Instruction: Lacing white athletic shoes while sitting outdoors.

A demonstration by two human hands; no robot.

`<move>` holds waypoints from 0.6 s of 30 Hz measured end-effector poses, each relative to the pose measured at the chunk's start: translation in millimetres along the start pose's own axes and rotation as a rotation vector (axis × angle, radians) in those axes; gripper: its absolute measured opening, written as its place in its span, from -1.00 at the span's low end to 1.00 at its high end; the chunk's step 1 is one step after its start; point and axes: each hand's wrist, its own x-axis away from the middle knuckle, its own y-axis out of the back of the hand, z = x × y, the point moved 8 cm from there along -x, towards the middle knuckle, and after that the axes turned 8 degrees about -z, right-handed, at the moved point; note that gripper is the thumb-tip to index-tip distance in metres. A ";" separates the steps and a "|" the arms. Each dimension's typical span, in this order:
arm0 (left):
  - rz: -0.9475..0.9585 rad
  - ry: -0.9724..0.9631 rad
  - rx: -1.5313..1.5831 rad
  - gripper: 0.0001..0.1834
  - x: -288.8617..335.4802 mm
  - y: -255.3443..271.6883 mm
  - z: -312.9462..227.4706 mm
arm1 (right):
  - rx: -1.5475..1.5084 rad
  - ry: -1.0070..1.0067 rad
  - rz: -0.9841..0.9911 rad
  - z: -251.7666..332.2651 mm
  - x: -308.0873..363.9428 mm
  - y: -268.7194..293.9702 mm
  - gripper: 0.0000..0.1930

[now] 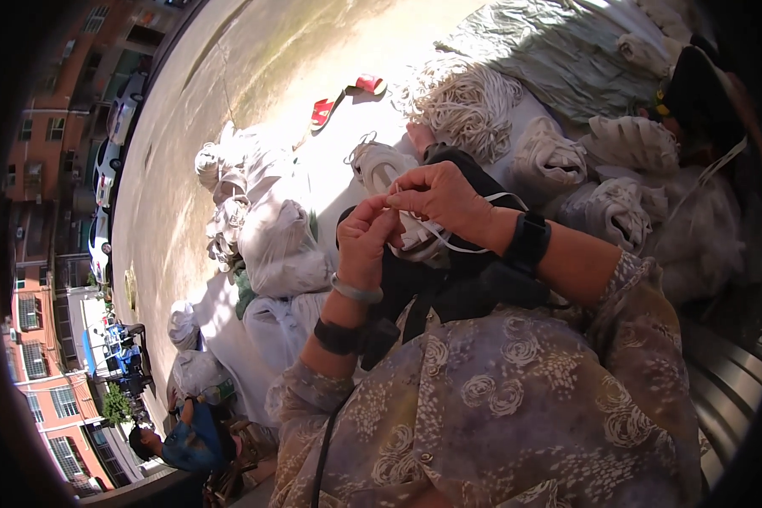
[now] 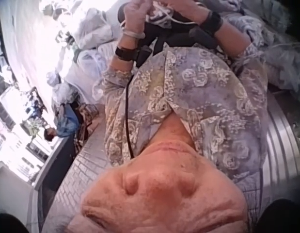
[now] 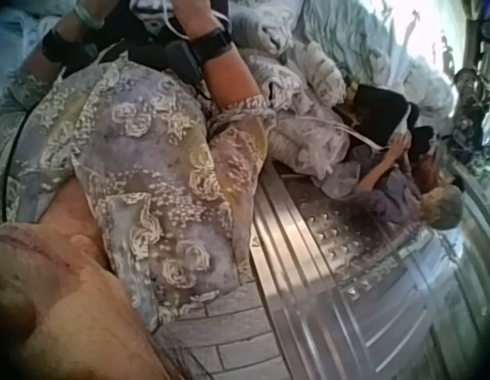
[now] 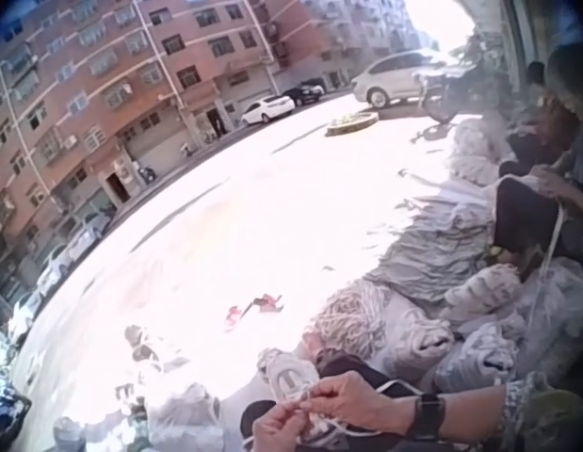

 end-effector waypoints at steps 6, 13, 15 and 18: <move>-0.038 -0.025 0.003 -0.83 7.0 -0.4 1.7 | 0.056 0.156 -0.004 8.8 2.0 -5.5 -0.84; -0.032 -0.055 -0.015 -0.84 8.0 1.8 5.0 | 0.109 0.147 -0.020 13.6 6.4 -6.1 -0.84; -0.032 -0.084 -0.021 -0.85 8.2 2.8 2.7 | 0.107 0.167 -0.006 14.6 6.1 -8.1 -0.84; -0.022 -0.080 -0.014 -0.86 7.8 4.9 3.0 | 0.116 0.170 -0.016 13.0 4.6 -9.4 -0.85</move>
